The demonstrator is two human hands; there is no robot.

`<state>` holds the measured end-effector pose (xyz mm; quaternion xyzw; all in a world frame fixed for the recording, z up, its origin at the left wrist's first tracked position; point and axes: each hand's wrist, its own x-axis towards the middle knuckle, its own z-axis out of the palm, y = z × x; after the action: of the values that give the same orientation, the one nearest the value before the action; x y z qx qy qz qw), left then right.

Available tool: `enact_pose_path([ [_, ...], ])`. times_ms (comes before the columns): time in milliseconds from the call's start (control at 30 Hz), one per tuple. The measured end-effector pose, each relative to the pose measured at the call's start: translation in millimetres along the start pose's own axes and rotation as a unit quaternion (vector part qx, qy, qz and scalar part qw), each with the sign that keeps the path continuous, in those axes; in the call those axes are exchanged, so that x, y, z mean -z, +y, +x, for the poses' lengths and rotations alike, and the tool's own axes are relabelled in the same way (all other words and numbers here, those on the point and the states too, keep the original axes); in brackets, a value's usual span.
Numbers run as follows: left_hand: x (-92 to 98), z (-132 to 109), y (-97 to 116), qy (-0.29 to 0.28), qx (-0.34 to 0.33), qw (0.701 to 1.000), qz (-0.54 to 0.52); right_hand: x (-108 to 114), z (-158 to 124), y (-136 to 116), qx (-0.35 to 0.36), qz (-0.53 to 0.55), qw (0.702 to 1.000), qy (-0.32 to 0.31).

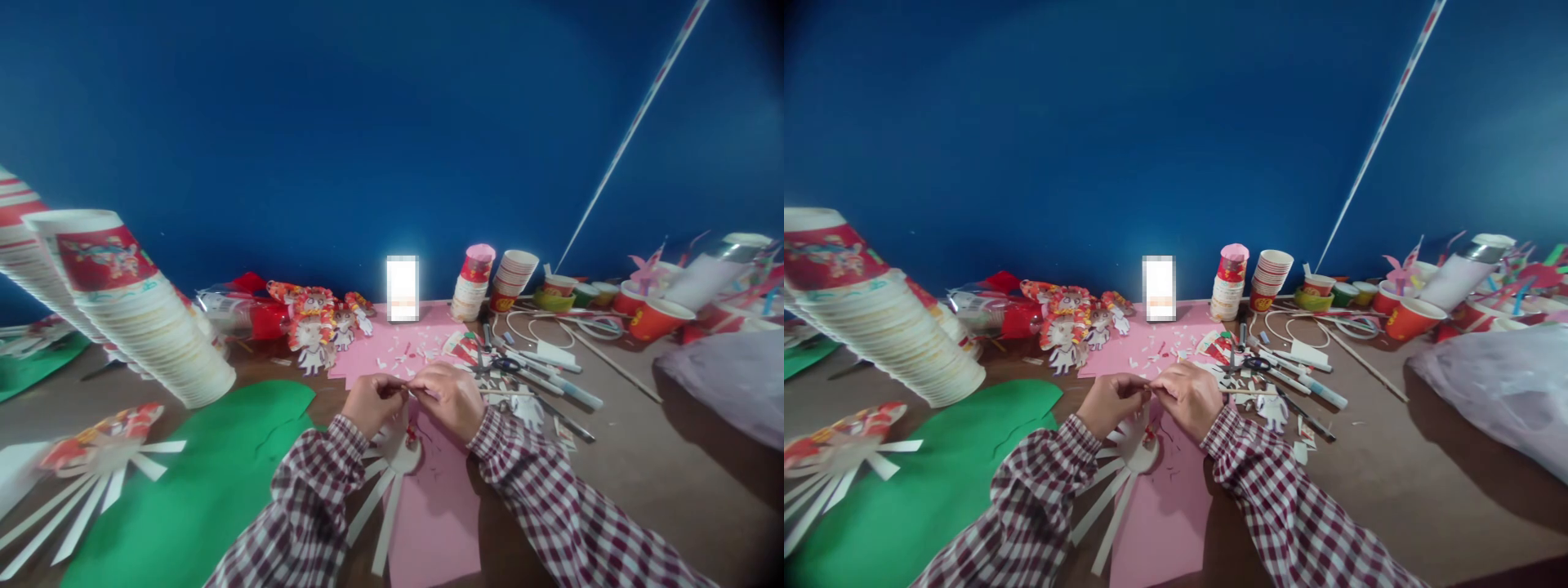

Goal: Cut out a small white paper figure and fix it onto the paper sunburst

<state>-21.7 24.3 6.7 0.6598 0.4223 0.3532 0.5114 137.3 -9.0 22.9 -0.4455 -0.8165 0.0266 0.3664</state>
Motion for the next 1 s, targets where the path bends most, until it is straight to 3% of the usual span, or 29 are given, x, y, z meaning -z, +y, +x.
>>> enact_pose_path([
  [367, 3.1, -3.8, 11.3, -0.019, 0.041, 0.999, 0.002, 1.3, 0.0, -0.4, -0.01, -0.006, 1.0, -0.001],
  [1000, 0.5, -3.6, 8.0, 0.011, -0.003, 0.998, 0.057, -2.2, -1.7, 0.8, -0.061, -0.005, 0.998, -0.011],
])
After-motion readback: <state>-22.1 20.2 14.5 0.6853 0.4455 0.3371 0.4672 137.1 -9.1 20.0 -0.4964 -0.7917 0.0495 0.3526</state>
